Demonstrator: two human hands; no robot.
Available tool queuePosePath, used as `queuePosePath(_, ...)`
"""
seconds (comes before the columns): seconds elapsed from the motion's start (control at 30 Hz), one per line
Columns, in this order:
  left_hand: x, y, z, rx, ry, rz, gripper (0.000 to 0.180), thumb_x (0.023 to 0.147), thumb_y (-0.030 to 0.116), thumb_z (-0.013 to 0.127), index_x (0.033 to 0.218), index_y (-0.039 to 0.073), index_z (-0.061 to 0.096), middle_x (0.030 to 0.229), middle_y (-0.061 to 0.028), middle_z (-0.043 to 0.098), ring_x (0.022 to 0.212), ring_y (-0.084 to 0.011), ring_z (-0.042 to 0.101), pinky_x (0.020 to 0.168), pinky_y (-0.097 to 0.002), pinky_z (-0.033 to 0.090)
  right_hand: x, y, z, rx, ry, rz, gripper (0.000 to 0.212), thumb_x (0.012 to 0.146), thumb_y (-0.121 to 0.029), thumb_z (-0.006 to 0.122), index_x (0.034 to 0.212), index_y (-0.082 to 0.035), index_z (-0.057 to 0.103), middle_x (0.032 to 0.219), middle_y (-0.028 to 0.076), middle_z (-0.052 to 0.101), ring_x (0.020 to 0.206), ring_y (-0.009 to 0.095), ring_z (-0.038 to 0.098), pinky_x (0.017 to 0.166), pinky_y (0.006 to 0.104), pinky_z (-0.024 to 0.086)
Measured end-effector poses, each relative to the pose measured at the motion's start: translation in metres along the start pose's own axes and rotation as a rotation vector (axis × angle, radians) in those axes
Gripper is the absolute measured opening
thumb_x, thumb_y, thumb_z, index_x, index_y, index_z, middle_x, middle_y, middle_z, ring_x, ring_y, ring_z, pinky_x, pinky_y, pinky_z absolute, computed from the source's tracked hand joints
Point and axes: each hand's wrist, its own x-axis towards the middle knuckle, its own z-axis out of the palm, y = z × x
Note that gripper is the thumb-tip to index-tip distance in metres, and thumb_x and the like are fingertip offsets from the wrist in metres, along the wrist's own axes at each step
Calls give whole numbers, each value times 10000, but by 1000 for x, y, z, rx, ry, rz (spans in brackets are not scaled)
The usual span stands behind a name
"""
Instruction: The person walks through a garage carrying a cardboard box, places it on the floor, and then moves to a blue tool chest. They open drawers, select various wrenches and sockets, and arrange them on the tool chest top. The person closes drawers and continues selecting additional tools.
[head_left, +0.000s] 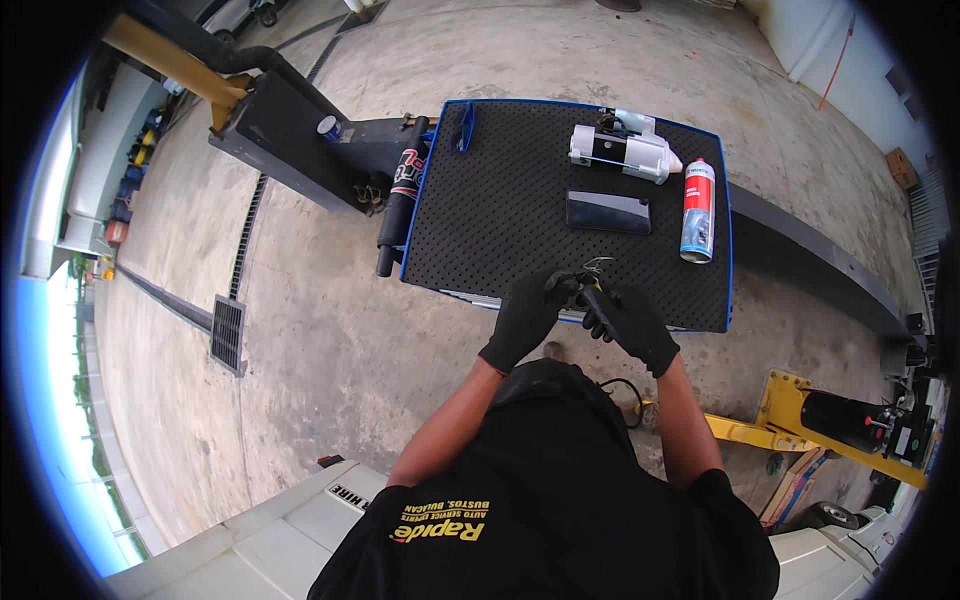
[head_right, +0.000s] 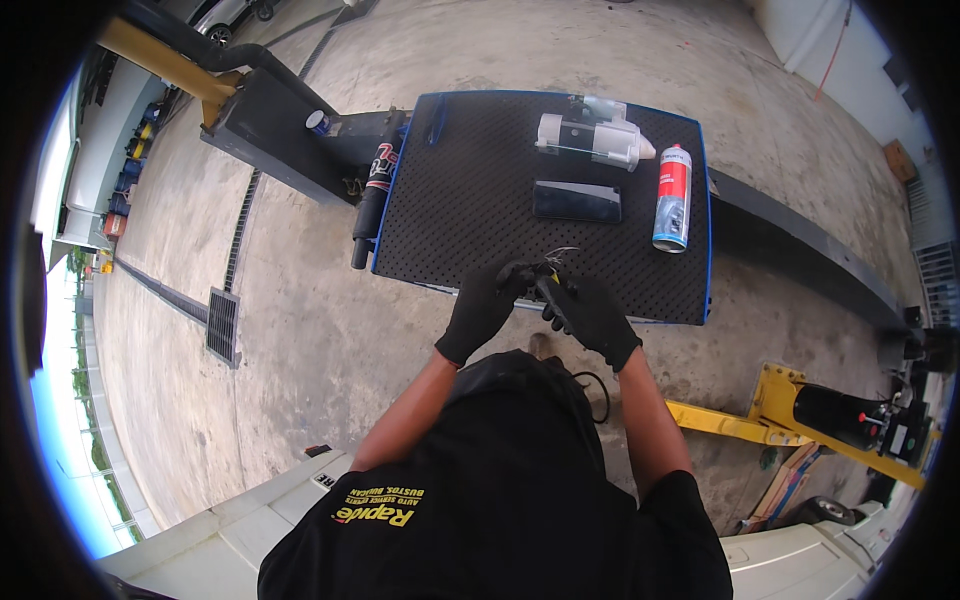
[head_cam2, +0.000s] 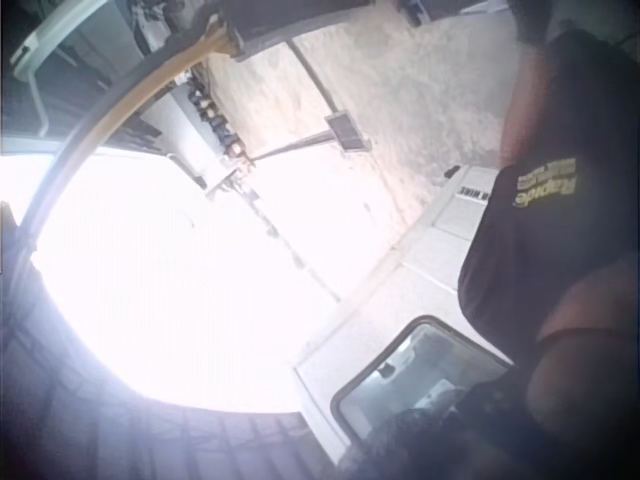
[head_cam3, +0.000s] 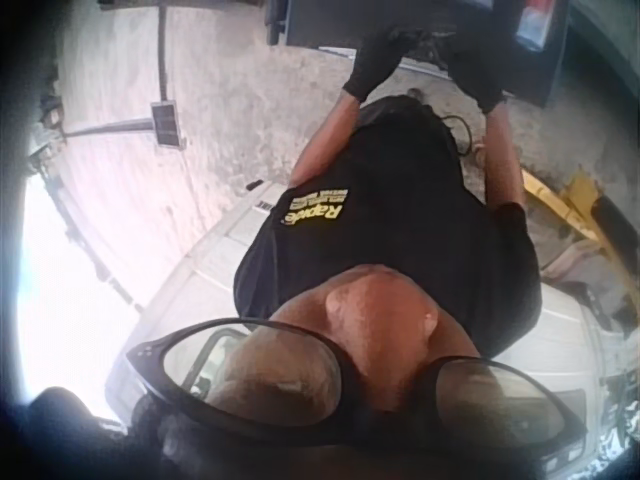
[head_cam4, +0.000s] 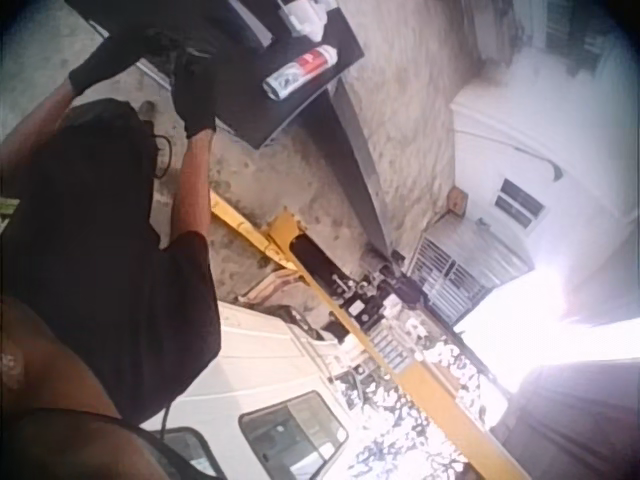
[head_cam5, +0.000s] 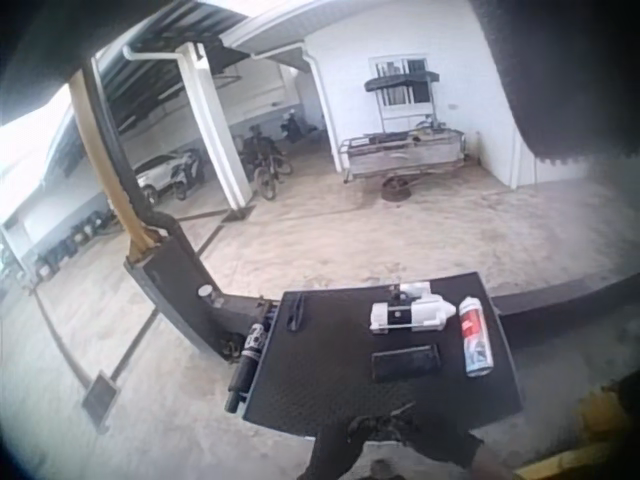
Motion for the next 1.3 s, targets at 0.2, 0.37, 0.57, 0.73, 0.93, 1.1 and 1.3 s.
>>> queuePosePath(0.2,7,-77,-31,241,83,1,255,1024,190,648,1239,77,724,1103,-184,758,1015,-414,716,857,-484,563,109,48,-55,-865,296,-474,562,892,-438,822,1248,-17,708,1250,204,679,1159,351,649,991,511,518)
queuePosePath(0.37,12,-140,-77,259,132,5,267,1059,214,637,1255,52,718,1128,-144,763,1021,-354,727,929,-422,560,158,66,-66,-869,191,-453,819,702,-496,916,1329,-47,640,1371,207,609,1297,404,561,1057,553,469)
queuePosePath(0.57,13,-147,-82,-157,166,-286,303,1117,251,615,1255,20,756,1047,-34,783,953,-98,695,880,-287,547,143,51,-41,-864,332,-335,800,704,-484,906,1305,-33,635,1302,216,606,1215,393,609,1024,510,510)
queuePosePath(0.73,16,-138,-84,-202,168,-344,304,1115,238,618,1264,10,754,1062,-46,784,922,-107,705,851,-280,559,119,39,-9,-787,411,-84,912,755,-611,869,1332,36,586,1282,257,599,1189,397,625,993,506,526)
queuePosePath(0.93,17,-142,-86,-247,201,-377,293,1112,221,622,1244,-4,756,1044,-59,780,887,-115,711,827,-292,572,80,49,-9,-922,358,-175,990,794,-534,889,1466,60,469,1261,271,623,1131,434,651,970,521,532)
queuePosePath(1.1,18,-144,-90,-161,217,-431,287,1114,220,620,1243,6,763,1003,-48,778,860,-111,711,804,-281,576,74,84,-10,-662,252,-232,988,758,-471,941,1476,45,500,1302,252,633,1176,430,647,1001,515,528)
queuePosePath(1.3,22,-142,-91,-224,273,-521,286,1121,234,616,1236,23,773,962,-26,774,804,-78,690,741,-257,567,78,101,-6,-531,350,-240,937,721,-479,966,1438,-20,575,1323,211,647,1193,413,648,1035,515,521)
